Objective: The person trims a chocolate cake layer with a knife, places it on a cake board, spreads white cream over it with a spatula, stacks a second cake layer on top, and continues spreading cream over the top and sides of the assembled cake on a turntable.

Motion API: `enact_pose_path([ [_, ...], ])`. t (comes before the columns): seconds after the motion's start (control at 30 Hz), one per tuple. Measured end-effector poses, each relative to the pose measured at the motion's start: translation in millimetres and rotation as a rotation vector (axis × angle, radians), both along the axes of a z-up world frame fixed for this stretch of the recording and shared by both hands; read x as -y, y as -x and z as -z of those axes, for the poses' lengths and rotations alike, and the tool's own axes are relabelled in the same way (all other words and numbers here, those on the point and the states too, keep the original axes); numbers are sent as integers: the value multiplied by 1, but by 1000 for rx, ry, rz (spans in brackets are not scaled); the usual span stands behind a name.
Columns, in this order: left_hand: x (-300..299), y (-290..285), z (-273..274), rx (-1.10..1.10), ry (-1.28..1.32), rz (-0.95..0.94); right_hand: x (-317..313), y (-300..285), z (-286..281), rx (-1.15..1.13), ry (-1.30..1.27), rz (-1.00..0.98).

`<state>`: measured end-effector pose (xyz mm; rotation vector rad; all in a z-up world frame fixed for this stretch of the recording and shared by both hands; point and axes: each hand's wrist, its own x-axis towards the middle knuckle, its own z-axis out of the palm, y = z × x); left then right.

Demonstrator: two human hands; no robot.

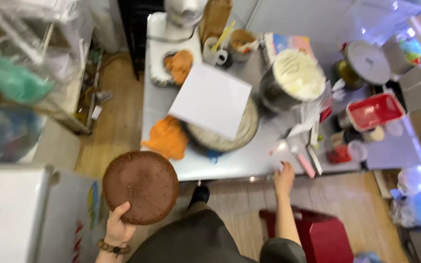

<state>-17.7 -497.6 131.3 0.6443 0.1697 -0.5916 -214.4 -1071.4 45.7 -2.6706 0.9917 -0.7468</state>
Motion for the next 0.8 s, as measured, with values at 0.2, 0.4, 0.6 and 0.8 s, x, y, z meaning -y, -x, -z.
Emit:
enact_pose_path([
  [0.2, 157, -60, -10, -19, 24, -42, 210, 3, 56, -374, -19, 26],
  [0.4, 213, -112, -13, 31, -78, -43, 197, -25, -8, -694, -356, 42],
  [0.6, 222, -190, 5, 135, -201, 66, 257, 49, -32, -793, -854, 3],
  [0.8, 285, -268, 12, 314, -496, 414, 240, -34, -364, -922, -170, 201],
])
